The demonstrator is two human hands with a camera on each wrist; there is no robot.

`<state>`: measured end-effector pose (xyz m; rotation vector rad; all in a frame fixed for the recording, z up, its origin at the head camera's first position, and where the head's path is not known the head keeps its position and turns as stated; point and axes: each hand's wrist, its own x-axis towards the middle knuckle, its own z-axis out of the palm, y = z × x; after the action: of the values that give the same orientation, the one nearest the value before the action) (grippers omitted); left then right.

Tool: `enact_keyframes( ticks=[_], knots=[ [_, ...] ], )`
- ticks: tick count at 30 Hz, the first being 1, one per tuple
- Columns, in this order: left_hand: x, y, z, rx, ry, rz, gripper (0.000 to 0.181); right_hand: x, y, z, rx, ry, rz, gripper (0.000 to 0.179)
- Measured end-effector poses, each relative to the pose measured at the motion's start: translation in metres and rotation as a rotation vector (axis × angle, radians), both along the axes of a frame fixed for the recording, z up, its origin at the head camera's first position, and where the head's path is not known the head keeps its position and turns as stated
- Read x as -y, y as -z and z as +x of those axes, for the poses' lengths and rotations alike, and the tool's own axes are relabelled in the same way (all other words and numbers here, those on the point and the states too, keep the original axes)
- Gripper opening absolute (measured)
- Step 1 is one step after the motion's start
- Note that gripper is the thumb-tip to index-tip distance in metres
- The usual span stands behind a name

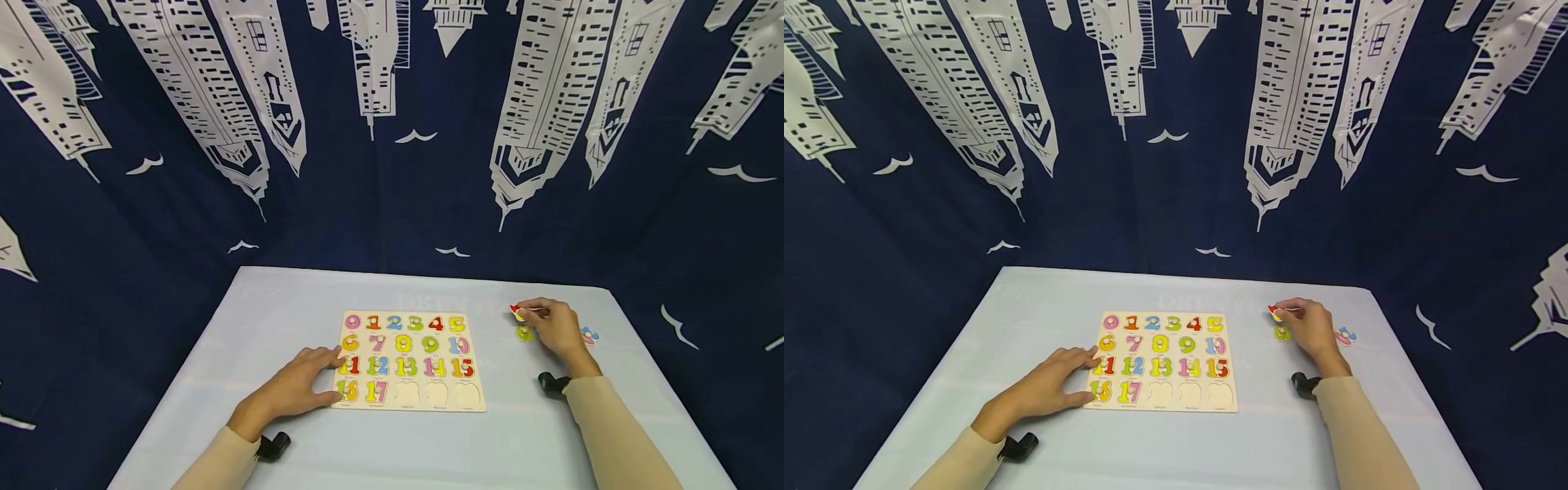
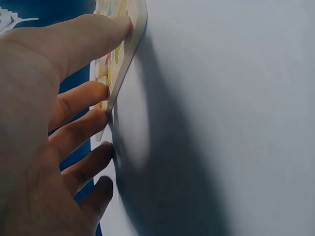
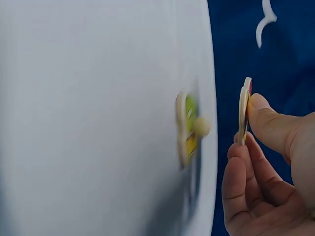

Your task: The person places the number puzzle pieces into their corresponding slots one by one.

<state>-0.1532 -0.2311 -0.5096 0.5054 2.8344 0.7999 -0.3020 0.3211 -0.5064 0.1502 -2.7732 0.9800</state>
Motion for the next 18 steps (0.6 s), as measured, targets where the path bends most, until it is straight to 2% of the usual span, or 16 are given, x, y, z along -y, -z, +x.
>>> enact_keyframes(
  ticks=[5,12,18],
  knots=[
    [0.001,-0.001,0.001,0.005,0.013,0.031,0.071,0.019,-0.010,0.015,0.008,-0.050,-0.023,0.023],
    [0.001,0.001,0.001,0.008,-0.009,0.053,0.066,0.053,-0.023,0.038,-0.018,-0.139,-0.041,0.020],
    [0.000,0.002,0.002,0.015,-0.018,0.053,0.068,0.080,-0.025,0.057,-0.027,-0.207,-0.055,0.018]
  ],
)
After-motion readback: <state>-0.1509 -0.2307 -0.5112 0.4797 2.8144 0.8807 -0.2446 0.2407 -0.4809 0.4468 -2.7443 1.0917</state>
